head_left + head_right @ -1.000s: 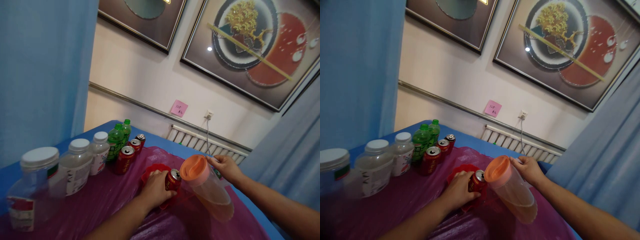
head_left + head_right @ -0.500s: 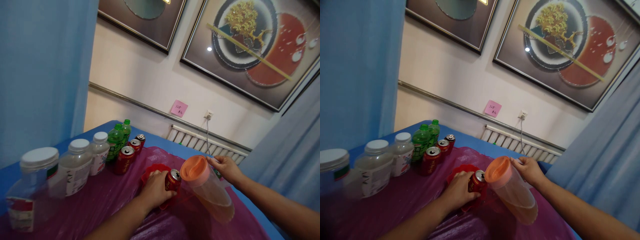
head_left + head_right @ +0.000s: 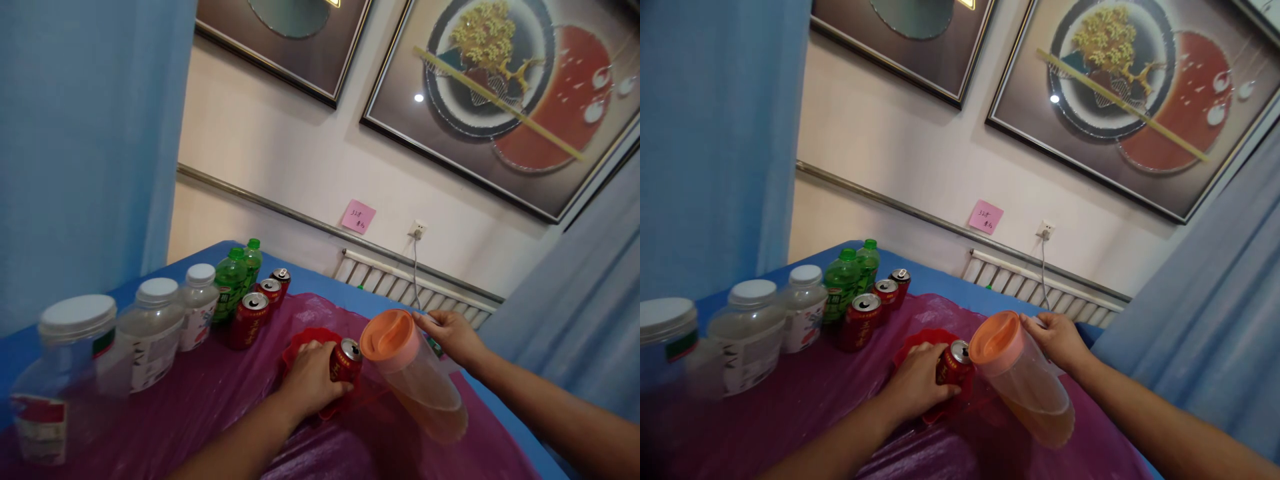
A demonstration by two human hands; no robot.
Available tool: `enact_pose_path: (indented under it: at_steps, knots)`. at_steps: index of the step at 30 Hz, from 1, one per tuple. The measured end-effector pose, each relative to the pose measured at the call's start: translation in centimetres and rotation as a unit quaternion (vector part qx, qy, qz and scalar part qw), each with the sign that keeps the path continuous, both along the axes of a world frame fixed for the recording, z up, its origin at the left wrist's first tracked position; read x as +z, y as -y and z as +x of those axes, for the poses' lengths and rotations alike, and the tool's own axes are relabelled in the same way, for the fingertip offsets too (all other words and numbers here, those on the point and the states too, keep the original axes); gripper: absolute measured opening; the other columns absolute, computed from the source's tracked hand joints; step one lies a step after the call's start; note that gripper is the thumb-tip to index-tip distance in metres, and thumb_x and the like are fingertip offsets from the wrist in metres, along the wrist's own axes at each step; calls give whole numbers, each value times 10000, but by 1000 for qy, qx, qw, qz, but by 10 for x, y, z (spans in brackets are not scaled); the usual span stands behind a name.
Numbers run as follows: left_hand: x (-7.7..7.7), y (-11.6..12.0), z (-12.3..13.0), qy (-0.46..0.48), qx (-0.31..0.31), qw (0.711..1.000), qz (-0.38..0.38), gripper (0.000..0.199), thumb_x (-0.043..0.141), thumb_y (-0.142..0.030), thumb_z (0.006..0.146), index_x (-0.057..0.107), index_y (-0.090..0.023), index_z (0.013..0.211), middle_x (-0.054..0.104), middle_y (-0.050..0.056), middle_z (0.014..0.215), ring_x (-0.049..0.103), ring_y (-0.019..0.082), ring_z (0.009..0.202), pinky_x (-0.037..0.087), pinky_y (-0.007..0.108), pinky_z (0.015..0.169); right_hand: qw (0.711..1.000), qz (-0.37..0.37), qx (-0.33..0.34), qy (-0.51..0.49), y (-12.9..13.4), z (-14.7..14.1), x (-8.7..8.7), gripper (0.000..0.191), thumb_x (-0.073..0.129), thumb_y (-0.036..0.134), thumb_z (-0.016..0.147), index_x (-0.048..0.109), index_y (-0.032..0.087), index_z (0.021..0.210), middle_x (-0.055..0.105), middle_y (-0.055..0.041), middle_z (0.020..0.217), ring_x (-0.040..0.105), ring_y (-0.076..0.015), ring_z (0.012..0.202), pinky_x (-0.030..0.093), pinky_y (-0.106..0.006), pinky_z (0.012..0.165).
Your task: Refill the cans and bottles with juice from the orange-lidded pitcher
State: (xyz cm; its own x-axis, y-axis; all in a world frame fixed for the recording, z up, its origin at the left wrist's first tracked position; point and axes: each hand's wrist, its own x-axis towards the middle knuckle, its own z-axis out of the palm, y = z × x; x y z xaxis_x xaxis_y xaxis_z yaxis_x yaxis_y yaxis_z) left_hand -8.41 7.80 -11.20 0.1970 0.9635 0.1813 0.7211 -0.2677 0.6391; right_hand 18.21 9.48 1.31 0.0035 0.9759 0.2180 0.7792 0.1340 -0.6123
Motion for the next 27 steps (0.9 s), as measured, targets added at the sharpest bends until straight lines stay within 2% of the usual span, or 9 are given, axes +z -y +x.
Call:
enact_pose_path:
  at_steps: [13, 23, 27]
  knots:
    - [1, 0, -1, -4, -9, 1000, -2, 518, 818, -515, 632, 676, -257, 1057, 689, 85, 1061, 613, 322, 1030, 454, 395, 908, 1000, 18, 3, 5, 0, 0, -1, 555, 538, 710, 749, 266, 272, 544, 295, 71, 427, 337, -94, 375, 258, -238, 380]
    - [3, 1, -1, -10, -7, 1000, -6, 528, 812, -535, 632, 676, -250, 1056, 687, 90, 1081, 613, 332, 1047, 456, 392, 897, 1000, 9, -4, 10, 0, 1, -5, 559, 522, 735, 760, 288, 271, 554, 302, 72, 439, 360, -106, 390, 305, -238, 374]
    - [1, 1, -1, -10, -6, 1000, -1, 510, 815, -526, 632, 682, -254, 1043, 691, 89, 1057, 616, 328, 1021, 455, 390, 880, 1000, 10, 4, 14, -1, 2, -6, 567, 521, 736, 772, 285, 267, 556, 295, 73, 448, 347, -100, 403, 289, -233, 384]
